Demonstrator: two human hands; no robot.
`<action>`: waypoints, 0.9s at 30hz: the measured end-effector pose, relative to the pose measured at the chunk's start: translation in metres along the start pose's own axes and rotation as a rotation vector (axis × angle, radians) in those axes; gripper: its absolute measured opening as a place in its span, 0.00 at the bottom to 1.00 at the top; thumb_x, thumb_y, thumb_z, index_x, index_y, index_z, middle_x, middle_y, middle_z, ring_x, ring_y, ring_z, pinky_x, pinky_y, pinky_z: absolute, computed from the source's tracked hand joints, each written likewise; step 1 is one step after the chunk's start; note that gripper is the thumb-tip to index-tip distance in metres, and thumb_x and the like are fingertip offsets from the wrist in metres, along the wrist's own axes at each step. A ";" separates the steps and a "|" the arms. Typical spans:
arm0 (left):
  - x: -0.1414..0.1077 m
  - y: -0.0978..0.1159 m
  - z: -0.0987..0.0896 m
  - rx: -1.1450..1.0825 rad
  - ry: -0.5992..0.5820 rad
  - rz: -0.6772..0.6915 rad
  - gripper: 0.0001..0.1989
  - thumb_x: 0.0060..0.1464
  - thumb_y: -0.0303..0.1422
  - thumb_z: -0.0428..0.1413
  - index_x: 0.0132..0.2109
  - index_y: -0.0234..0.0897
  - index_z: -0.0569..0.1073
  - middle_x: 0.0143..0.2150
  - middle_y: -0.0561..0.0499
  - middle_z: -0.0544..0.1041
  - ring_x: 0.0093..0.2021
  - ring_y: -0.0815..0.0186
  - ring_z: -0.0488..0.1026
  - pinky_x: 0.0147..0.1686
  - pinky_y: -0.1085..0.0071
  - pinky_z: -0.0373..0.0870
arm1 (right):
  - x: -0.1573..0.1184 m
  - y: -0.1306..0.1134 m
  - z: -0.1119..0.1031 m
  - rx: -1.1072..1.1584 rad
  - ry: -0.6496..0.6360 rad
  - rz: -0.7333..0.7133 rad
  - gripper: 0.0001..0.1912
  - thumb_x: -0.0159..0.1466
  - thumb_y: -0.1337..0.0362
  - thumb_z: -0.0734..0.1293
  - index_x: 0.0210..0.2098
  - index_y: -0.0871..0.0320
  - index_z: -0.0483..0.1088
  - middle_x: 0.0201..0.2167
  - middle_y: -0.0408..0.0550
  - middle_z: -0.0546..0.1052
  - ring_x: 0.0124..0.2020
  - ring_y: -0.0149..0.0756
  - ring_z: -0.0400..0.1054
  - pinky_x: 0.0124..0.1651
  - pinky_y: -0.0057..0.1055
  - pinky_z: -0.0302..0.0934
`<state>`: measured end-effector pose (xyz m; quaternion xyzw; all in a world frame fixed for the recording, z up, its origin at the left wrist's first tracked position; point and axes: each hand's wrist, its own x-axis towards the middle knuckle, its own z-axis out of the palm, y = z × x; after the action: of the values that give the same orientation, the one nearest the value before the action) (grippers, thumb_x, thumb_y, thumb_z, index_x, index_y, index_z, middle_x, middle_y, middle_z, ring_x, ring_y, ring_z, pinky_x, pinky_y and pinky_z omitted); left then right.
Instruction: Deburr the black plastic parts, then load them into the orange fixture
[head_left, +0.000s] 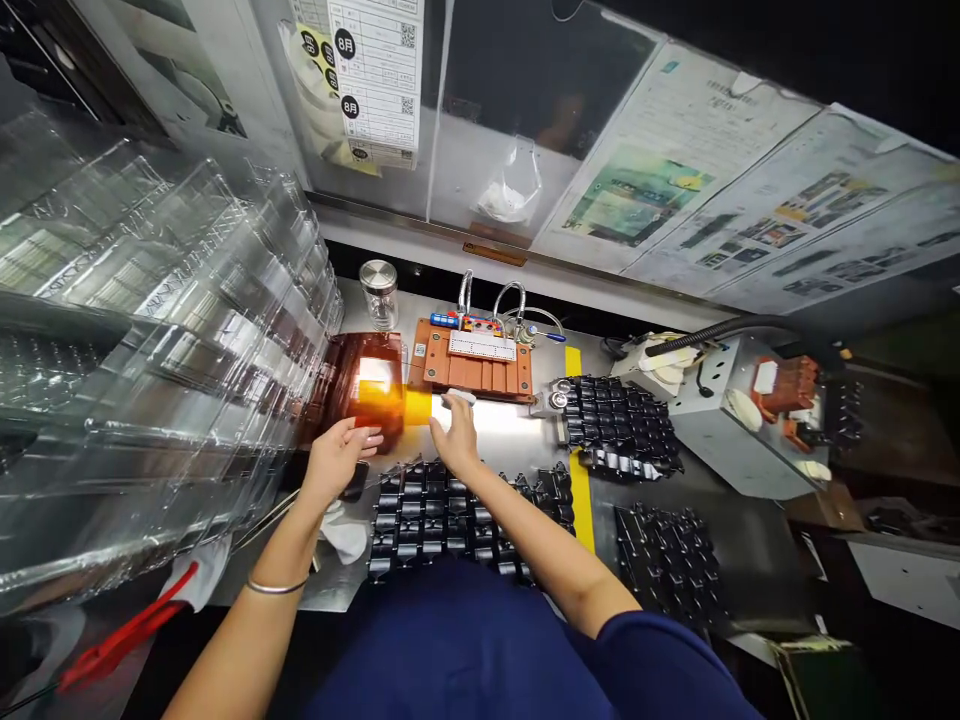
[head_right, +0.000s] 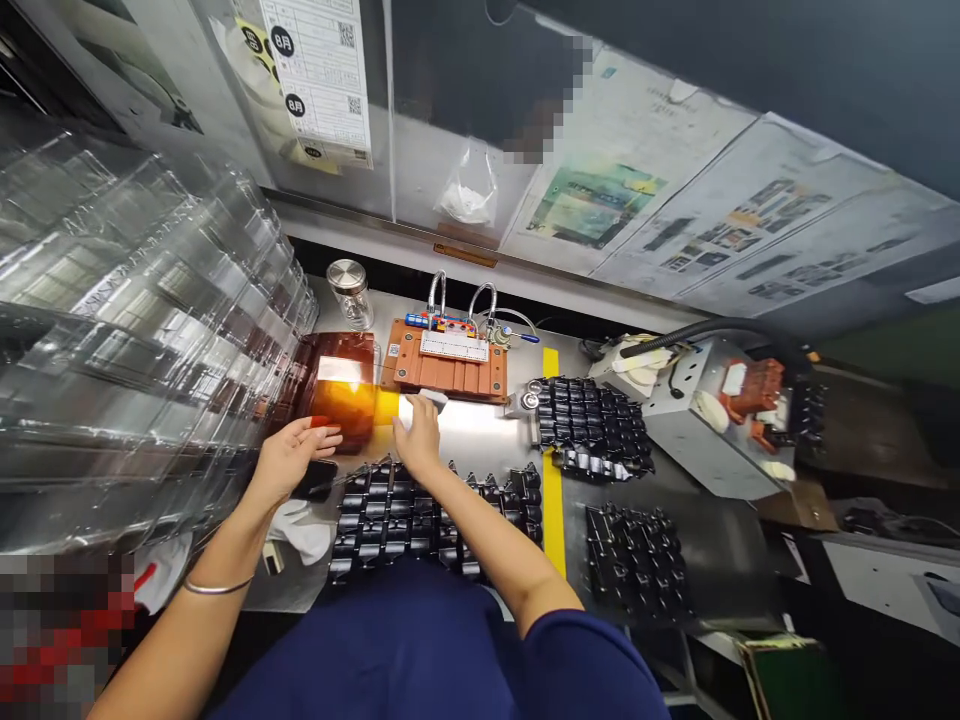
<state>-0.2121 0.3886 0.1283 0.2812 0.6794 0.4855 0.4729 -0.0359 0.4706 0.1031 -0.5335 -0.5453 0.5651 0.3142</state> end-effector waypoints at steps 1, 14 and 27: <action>-0.005 0.005 0.004 0.042 -0.017 0.037 0.23 0.46 0.48 0.58 0.40 0.33 0.72 0.37 0.41 0.82 0.36 0.56 0.80 0.37 0.60 0.77 | -0.007 -0.010 -0.001 -0.015 0.004 -0.052 0.16 0.55 0.63 0.71 0.43 0.56 0.73 0.46 0.51 0.74 0.49 0.40 0.66 0.52 0.37 0.64; -0.039 0.051 0.019 0.444 -0.460 0.459 0.10 0.53 0.33 0.53 0.31 0.39 0.79 0.29 0.51 0.81 0.29 0.66 0.75 0.33 0.72 0.66 | -0.057 -0.103 -0.036 -0.511 -0.546 -0.342 0.11 0.62 0.68 0.63 0.35 0.61 0.79 0.29 0.46 0.80 0.29 0.30 0.70 0.34 0.24 0.61; -0.046 0.044 0.049 0.532 -0.480 0.366 0.15 0.55 0.43 0.51 0.33 0.39 0.78 0.31 0.50 0.81 0.31 0.64 0.76 0.34 0.72 0.70 | -0.053 -0.085 -0.073 -0.081 -0.369 0.035 0.05 0.49 0.67 0.69 0.19 0.60 0.74 0.16 0.40 0.74 0.20 0.27 0.66 0.24 0.22 0.58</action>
<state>-0.1522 0.3855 0.1818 0.6157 0.5902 0.2895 0.4344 0.0265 0.4592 0.2095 -0.4424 -0.6067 0.6362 0.1773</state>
